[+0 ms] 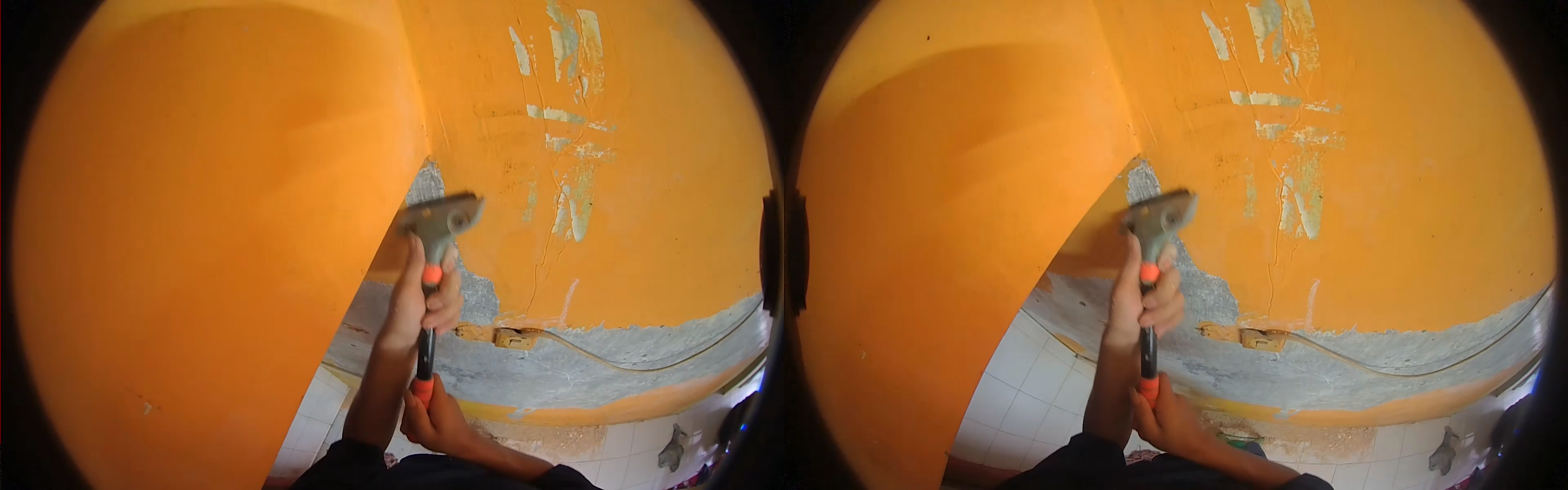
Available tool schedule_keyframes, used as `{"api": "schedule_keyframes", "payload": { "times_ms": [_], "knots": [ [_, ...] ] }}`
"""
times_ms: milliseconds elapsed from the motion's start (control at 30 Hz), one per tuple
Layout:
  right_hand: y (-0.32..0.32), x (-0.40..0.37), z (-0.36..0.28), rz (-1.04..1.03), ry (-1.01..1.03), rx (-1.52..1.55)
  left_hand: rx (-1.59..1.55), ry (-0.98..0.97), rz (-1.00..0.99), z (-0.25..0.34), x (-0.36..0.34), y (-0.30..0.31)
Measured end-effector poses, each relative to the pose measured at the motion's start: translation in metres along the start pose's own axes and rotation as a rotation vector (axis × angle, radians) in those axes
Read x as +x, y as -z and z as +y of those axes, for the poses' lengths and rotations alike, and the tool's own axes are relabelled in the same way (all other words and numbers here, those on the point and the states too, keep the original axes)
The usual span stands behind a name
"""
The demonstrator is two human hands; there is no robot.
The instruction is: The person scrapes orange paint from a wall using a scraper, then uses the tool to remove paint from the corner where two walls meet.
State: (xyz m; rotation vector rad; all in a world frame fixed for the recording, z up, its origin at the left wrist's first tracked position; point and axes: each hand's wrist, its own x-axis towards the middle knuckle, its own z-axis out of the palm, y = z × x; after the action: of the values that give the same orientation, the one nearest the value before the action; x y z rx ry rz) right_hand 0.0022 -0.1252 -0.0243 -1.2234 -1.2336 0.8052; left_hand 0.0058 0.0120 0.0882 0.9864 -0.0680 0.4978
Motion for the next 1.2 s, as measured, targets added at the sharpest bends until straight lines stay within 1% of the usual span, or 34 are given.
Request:
{"api": "schedule_keyframes", "payload": {
  "times_ms": [33,100,167,267,333,367,433,500,567,600,667,700,767,833,900,933,967,1000,1067,1100,1167,1200],
  "knots": [
    [0.0,-0.002,-0.004,-0.023,-0.038,0.055,0.004,-0.002,-0.004,0.001,0.002,-0.001],
    [0.004,0.004,-0.004,-0.022,-0.047,0.002,-0.019,-0.001,0.032,0.003,0.001,0.001],
    [0.011,0.014,-0.013,-0.014,-0.024,0.023,-0.032,-0.05,-0.048,0.018,0.011,0.0],
    [0.006,0.004,0.009,-0.021,-0.036,0.015,-0.048,-0.034,-0.049,0.005,0.007,0.006],
    [0.009,-0.005,0.021,-0.016,-0.043,0.015,0.003,0.028,0.019,-0.02,-0.003,0.011],
    [0.011,-0.007,0.024,-0.026,-0.054,0.006,0.005,0.025,0.02,-0.02,-0.003,0.012],
    [0.018,-0.006,0.02,-0.038,-0.071,-0.002,0.027,-0.015,0.089,-0.019,-0.002,0.005],
    [0.03,0.003,0.01,-0.097,-0.048,0.03,0.049,-0.05,0.103,-0.01,0.005,0.001],
    [0.03,-0.005,0.015,-0.107,-0.075,0.041,0.062,-0.071,0.069,-0.007,0.008,-0.002],
    [0.03,-0.008,0.019,-0.105,-0.098,0.048,0.065,-0.074,0.067,-0.014,0.007,0.003],
    [0.035,-0.011,0.021,-0.111,-0.118,0.049,-0.025,-0.028,-0.005,-0.036,0.001,0.015],
    [0.038,-0.012,0.02,-0.129,-0.112,0.056,-0.023,-0.034,-0.002,-0.033,0.003,0.013],
    [0.04,-0.011,0.015,-0.16,-0.123,0.07,-0.051,-0.054,0.026,-0.024,0.006,0.005],
    [0.049,0.005,0.005,-0.174,-0.05,0.045,-0.041,-0.071,0.044,-0.011,0.013,-0.004],
    [0.048,0.001,0.01,-0.189,-0.068,0.037,0.051,-0.1,0.084,-0.01,0.013,-0.005],
    [0.046,-0.006,0.022,-0.18,-0.103,0.057,0.033,-0.061,0.138,-0.02,0.007,-0.002],
    [0.045,-0.011,0.033,-0.17,-0.132,0.073,0.031,-0.069,0.139,-0.031,0.003,0.003],
    [0.046,-0.018,0.043,-0.176,-0.133,0.066,0.028,-0.011,0.184,-0.044,-0.003,0.009],
    [0.047,-0.034,0.062,-0.175,-0.217,0.337,-0.002,0.087,0.305,-0.068,-0.017,0.018],
    [0.049,-0.038,0.073,-0.184,-0.225,0.332,-0.011,0.081,0.312,-0.075,-0.018,0.018],
    [0.053,-0.048,0.092,-0.013,-0.193,0.445,0.103,0.023,0.436,-0.091,-0.021,0.017],
    [0.059,-0.052,0.088,0.015,-0.238,0.448,0.096,-0.021,0.386,-0.099,-0.024,0.02]
  ]
}}
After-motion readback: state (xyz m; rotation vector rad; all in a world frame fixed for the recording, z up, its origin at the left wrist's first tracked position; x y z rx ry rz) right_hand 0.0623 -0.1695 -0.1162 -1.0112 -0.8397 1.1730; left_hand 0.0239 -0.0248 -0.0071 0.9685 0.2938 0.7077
